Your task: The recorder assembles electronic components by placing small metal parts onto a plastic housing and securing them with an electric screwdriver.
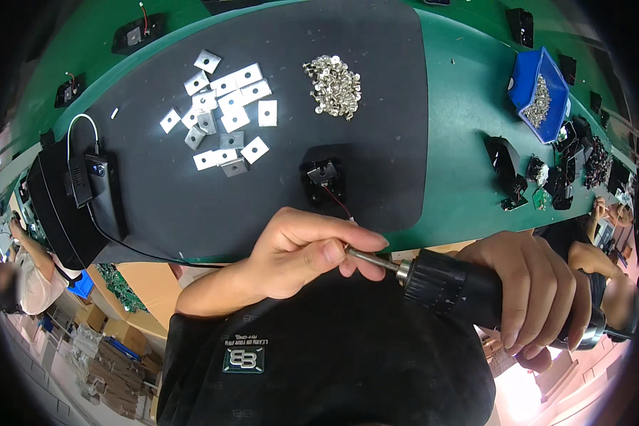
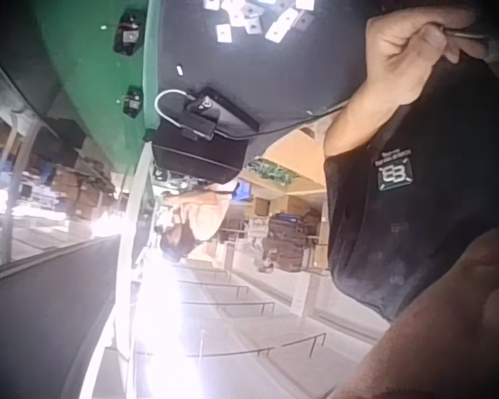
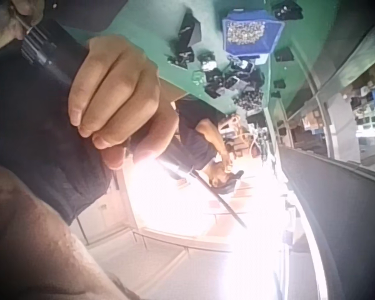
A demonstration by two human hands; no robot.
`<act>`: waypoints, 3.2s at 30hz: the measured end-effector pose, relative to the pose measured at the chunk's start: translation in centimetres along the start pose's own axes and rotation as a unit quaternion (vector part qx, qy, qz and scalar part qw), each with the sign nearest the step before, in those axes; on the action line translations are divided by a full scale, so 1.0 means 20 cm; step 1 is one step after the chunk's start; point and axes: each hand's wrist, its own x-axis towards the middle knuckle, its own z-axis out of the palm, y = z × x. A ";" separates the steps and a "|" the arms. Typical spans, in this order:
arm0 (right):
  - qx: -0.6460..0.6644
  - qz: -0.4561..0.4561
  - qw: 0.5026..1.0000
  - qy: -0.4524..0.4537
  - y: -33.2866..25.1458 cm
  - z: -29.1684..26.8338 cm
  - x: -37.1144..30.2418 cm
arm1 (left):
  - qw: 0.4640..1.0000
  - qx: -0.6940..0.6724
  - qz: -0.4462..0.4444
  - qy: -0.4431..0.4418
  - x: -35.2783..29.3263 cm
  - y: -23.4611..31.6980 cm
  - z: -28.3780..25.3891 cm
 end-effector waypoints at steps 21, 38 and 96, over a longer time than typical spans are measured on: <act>-0.032 -0.017 0.998 -0.054 0.03 -0.01 0.00 | 0.978 -0.205 0.031 -0.026 -0.07 -0.22 -0.01; -0.031 0.080 0.996 0.003 -0.02 -0.01 0.01 | 0.950 -0.308 0.023 -0.046 -0.04 -0.21 -0.02; -0.289 0.216 0.932 0.044 0.08 -0.05 -0.15 | 0.617 0.765 0.176 0.061 0.11 0.07 -0.19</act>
